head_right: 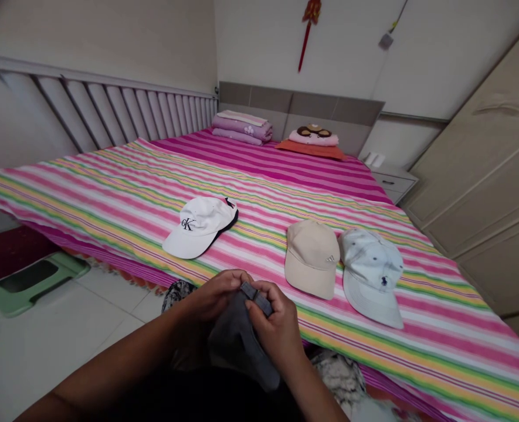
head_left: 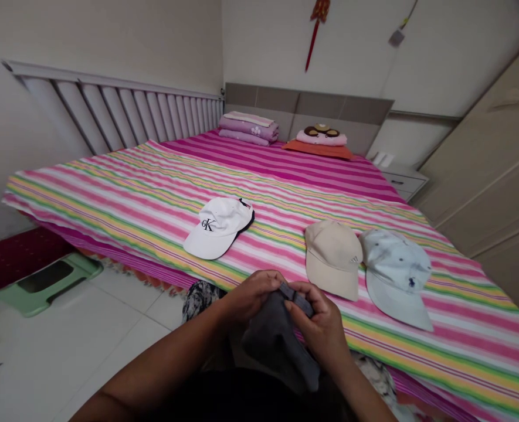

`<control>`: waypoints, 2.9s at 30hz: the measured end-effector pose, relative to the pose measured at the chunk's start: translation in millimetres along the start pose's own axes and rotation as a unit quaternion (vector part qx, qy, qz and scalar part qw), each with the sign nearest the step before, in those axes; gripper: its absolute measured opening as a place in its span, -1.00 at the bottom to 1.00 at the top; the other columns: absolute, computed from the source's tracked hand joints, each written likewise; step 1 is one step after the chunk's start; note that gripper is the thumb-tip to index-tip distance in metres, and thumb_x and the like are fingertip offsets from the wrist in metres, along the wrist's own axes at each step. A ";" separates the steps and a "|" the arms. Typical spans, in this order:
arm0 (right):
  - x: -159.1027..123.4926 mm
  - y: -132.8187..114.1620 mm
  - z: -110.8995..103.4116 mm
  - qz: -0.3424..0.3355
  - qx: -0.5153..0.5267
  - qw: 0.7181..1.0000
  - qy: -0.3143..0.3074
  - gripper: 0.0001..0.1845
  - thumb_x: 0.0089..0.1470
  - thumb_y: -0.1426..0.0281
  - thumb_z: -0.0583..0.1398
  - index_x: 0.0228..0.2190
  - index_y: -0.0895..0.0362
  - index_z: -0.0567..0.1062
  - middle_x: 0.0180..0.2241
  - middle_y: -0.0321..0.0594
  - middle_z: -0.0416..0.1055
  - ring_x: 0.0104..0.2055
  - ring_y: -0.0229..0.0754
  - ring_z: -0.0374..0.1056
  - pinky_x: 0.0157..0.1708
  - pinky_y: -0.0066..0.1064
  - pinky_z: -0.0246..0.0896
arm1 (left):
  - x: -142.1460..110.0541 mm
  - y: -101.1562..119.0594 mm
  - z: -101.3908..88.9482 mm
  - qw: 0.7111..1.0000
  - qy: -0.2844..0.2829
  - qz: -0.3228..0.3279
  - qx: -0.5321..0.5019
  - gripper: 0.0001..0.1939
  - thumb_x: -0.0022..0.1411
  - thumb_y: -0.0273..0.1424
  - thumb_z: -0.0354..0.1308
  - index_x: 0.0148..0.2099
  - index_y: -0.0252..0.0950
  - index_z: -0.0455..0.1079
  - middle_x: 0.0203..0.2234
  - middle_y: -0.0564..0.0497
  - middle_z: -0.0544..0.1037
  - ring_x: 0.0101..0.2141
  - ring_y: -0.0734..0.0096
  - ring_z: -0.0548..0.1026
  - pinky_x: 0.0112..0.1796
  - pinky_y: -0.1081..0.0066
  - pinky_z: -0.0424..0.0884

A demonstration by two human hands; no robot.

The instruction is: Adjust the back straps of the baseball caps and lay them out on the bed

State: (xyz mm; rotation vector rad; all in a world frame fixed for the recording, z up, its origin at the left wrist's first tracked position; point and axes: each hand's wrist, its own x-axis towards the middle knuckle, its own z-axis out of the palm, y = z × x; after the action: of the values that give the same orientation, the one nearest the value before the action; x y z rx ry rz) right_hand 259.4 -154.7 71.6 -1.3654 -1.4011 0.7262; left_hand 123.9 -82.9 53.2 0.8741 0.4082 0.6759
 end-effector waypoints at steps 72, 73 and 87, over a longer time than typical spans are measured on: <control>18.4 -22.5 -24.7 0.051 0.346 0.935 -0.050 -0.82 -0.01 0.29 0.18 -0.51 0.13 0.34 -0.57 -0.34 0.31 -0.64 -0.41 0.09 -0.60 -0.54 -0.01 | 14.3 19.1 32.4 0.994 -0.014 0.039 0.104 -0.88 -0.19 -0.54 0.15 -0.58 -0.37 0.23 -0.50 0.01 0.41 -0.48 0.53 0.33 -0.41 0.49 0.18; 17.8 -24.2 -24.1 0.051 0.347 0.935 -0.053 -0.81 0.01 0.29 0.17 -0.52 0.13 0.33 -0.59 -0.36 0.29 -0.64 -0.41 0.07 -0.59 -0.54 0.00 | 13.7 19.6 33.3 0.994 -0.019 0.035 0.101 -0.88 -0.20 -0.55 0.14 -0.58 -0.37 0.22 -0.49 0.01 0.41 -0.48 0.53 0.33 -0.42 0.49 0.18; 20.4 -23.1 -33.5 0.167 0.317 0.933 -0.047 -0.77 -0.23 0.28 0.31 -0.57 0.17 0.42 -0.70 -0.38 0.27 -0.75 -0.47 0.00 -0.73 -0.56 -0.18 | 9.1 26.2 26.6 0.986 -0.100 -0.043 0.125 -0.79 -0.09 -0.40 0.24 -0.47 -0.36 0.25 -0.62 0.09 0.38 -0.63 0.65 0.27 -0.57 0.58 0.11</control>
State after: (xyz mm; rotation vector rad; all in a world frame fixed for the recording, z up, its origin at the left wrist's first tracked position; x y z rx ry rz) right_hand 285.2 -146.6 108.2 -1.0575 -0.8805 1.3490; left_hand 136.3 -79.6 89.4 1.1442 0.3520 0.4578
